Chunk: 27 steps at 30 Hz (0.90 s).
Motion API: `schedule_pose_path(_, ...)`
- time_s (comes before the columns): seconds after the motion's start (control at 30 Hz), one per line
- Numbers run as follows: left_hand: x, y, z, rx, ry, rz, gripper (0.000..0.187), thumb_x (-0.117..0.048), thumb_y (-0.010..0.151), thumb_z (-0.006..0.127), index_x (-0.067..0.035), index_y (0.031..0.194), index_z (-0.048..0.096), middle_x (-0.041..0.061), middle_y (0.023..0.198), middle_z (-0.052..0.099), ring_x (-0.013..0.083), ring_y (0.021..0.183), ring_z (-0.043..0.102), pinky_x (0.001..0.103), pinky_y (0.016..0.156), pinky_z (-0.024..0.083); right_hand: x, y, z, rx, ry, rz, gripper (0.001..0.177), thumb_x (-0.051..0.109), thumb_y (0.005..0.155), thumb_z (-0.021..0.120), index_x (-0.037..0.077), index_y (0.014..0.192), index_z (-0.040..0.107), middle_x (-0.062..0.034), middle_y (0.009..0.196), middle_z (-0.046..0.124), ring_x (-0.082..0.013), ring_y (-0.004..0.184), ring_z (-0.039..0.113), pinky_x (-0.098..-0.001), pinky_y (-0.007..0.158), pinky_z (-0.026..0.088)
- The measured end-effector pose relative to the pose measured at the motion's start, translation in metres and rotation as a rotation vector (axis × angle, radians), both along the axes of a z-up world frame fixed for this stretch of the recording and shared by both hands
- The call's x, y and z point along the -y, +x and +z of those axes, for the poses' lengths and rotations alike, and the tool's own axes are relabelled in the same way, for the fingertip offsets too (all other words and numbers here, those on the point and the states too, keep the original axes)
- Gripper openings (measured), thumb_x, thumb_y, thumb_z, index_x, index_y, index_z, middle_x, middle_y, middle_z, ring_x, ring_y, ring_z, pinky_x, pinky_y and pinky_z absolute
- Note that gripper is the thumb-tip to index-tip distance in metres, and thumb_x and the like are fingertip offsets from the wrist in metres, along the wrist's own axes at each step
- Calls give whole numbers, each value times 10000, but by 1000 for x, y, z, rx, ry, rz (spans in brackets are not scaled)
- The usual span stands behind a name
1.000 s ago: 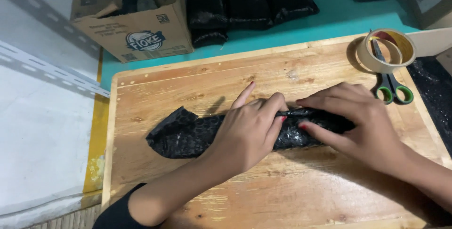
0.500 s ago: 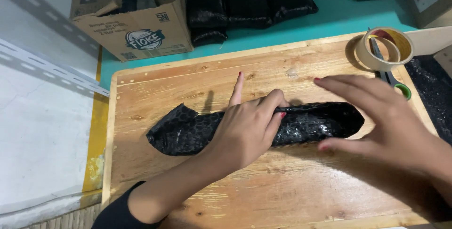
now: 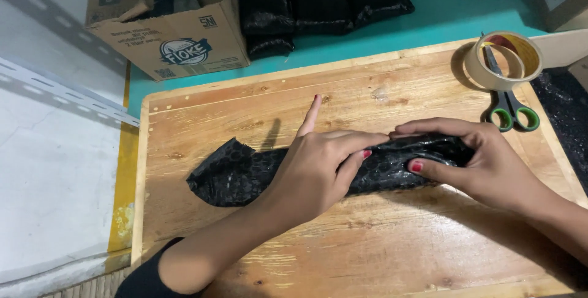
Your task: Wrapping a long object in black bubble wrap and securing it with tape on a wooden workbench.
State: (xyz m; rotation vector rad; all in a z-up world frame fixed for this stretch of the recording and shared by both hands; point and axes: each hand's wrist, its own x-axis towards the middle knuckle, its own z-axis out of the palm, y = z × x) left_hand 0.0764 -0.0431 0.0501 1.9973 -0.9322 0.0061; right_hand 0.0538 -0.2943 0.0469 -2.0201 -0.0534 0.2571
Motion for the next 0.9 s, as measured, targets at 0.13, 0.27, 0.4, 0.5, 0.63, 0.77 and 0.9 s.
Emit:
schedule_pose_path(0.13, -2, 1, -3, -25, -11, -19, 296, -16, 961, 575, -76, 1212, 718, 89, 1185, 775, 229, 1083, 751, 638, 1290, 8, 0, 0, -2, -24, 60, 11, 412, 40, 770, 765, 75, 1179, 801, -80, 1162, 862, -195, 1082, 810, -318, 923, 651)
schedule_pose_path(0.27, -4, 3, -8, -17, -53, -51, 329, 43, 933, 615, -72, 1223, 717, 106, 1225, 760, 238, 1129, 746, 668, 1294, 30, 1, 1, -7, 11, 85, 14, 381, 22, 779, 754, 85, 1150, 812, -81, 1185, 856, -201, 1130, 806, -328, 997, 629)
schedule_pose_path(0.4, -6, 5, -8, -32, -46, -80, 392, 91, 904, 630, -71, 1255, 698, 134, 1238, 753, 265, 1084, 764, 656, 1305, 37, 1, -1, -9, 12, 91, -9, 372, 5, 773, 754, 91, 1128, 828, -78, 1182, 863, -208, 1152, 809, -338, 1012, 632)
schedule_pose_path(0.5, -8, 8, -2, -51, 28, -124, 449, 63, 897, 517, -64, 1301, 669, 134, 1292, 726, 235, 1117, 745, 641, 1298, 13, 0, -1, -6, -20, 108, -18, 362, -4, 784, 728, 85, 1115, 845, -91, 1194, 875, -212, 1157, 815, -342, 1008, 622)
schedule_pose_path(0.63, -11, 10, 12, -249, 152, -174, 546, -376, 946, 513, -85, 1401, 595, 84, 1453, 616, 232, 1430, 485, 574, 1258, -60, 4, 1, -10, -79, 103, -52, 357, 9, 782, 728, 79, 1107, 859, -88, 1205, 882, -202, 1179, 808, -342, 1046, 605)
schedule_pose_path(0.77, -10, 10, 4, -18, 205, -205, 640, -367, 880, 724, -25, 1401, 580, 81, 1484, 573, 213, 1314, 592, 623, 1268, 66, 9, 1, -14, 10, 161, 57, 313, -16, 805, 700, 70, 1053, 871, -121, 1205, 871, -240, 1215, 794, -378, 1074, 584)
schedule_pose_path(0.9, -10, -3, -17, 309, 165, -123, 633, -295, 898, 850, 0, 1385, 573, 126, 1427, 587, 324, 1050, 719, 645, 1253, 274, 12, 1, -16, 47, 265, 163, 317, -27, 845, 661, 54, 1093, 841, -146, 1271, 824, -276, 1255, 767, -402, 1082, 587)
